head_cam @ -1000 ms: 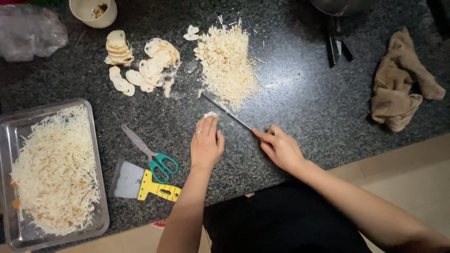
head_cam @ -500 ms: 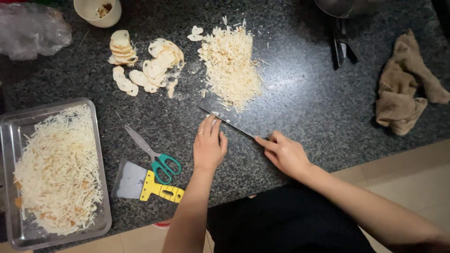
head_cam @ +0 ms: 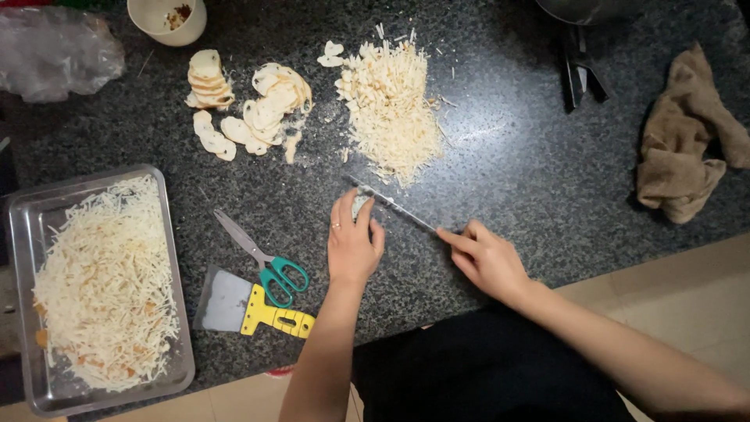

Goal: Shredding a white food ingredient into thin strips using a knife and scissors.

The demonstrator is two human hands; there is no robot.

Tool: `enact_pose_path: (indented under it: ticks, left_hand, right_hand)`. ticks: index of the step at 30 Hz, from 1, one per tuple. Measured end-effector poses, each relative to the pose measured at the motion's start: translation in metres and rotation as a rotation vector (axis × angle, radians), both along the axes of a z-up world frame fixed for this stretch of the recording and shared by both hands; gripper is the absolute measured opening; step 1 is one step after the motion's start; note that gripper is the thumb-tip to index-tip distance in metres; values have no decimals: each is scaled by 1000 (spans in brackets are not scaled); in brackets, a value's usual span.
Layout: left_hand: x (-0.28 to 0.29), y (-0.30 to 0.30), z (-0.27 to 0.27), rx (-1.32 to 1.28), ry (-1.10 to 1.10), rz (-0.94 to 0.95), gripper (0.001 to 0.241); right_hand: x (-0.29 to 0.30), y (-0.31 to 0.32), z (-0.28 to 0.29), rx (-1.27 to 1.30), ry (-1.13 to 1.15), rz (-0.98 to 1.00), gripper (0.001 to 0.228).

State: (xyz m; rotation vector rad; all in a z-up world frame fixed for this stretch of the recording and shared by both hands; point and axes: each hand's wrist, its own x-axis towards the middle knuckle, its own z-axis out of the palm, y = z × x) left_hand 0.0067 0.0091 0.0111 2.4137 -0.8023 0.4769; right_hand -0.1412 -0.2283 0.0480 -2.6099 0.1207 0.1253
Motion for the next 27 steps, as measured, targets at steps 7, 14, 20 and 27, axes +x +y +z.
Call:
enact_pose_path:
  ticks: [7,14,20,27]
  left_hand:
    - [2,0,6,-20,20,-14,36]
    - [-2,-1,14,4,-8,-21,30]
    - [2,1,-2,52,-63,-14,31]
    - [2,1,8,53,-40,-15,30]
  right_hand:
    - [9,7,3,98,-105,-75,39]
    - [31,16,2,74,-81,-11,38]
    - [32,25,-4,39,-133,8,41]
    - [29,26,1,57,-90,22,42]
